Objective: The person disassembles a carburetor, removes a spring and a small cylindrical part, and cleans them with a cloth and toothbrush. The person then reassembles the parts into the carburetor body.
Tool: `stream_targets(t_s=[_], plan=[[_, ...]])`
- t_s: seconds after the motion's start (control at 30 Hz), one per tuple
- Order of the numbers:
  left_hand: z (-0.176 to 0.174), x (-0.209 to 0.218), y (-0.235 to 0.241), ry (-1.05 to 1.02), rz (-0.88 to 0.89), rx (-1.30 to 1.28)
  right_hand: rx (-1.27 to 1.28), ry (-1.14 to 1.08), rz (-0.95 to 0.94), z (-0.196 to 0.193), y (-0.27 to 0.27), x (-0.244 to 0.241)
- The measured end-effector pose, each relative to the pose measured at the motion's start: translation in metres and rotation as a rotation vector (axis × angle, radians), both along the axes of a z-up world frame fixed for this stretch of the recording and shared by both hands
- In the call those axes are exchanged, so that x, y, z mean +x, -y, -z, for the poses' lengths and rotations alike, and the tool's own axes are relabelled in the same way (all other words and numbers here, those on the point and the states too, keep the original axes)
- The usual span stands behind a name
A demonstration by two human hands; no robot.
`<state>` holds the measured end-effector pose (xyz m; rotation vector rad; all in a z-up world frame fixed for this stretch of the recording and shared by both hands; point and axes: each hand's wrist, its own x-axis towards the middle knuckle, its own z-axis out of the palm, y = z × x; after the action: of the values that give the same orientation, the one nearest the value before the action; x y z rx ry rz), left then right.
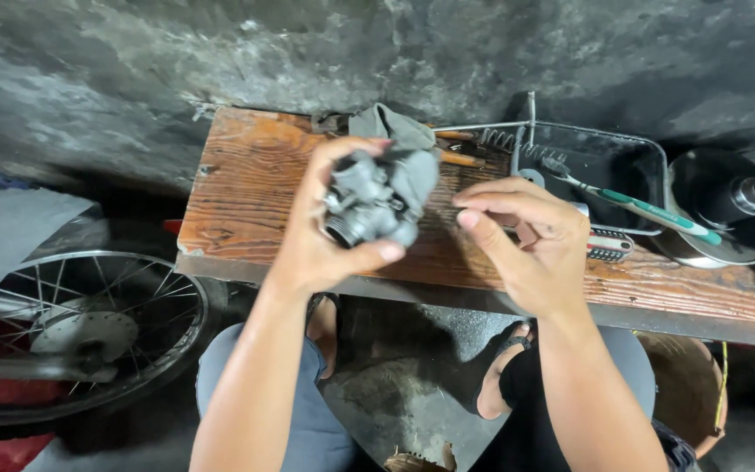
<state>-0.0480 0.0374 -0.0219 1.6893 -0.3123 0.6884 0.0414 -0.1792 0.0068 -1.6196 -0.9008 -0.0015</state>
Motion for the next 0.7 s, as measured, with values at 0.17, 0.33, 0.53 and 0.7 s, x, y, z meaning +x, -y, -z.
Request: stream_targets(t_s=[0.17,0.33,0.53,0.7], plan=[[0.006,0.02,0.026,0.062,0.07,-0.255,0.094,0.134,-0.019,-0.001,0.001,0.007],[-0.008,0.014,0.033,0.074,-0.021,-0.076,-0.023,0.333,0.058,-0.009,0.001,-0.001],[-0.006,0.017,0.032,0.069,-0.08,-0.031,-0.012,0.425,0.095,-0.015,-0.006,-0.002],[-0.008,0.014,0.033,0.069,-0.171,0.014,-0.009,0.482,0.09,-0.012,-0.009,-0.001]])
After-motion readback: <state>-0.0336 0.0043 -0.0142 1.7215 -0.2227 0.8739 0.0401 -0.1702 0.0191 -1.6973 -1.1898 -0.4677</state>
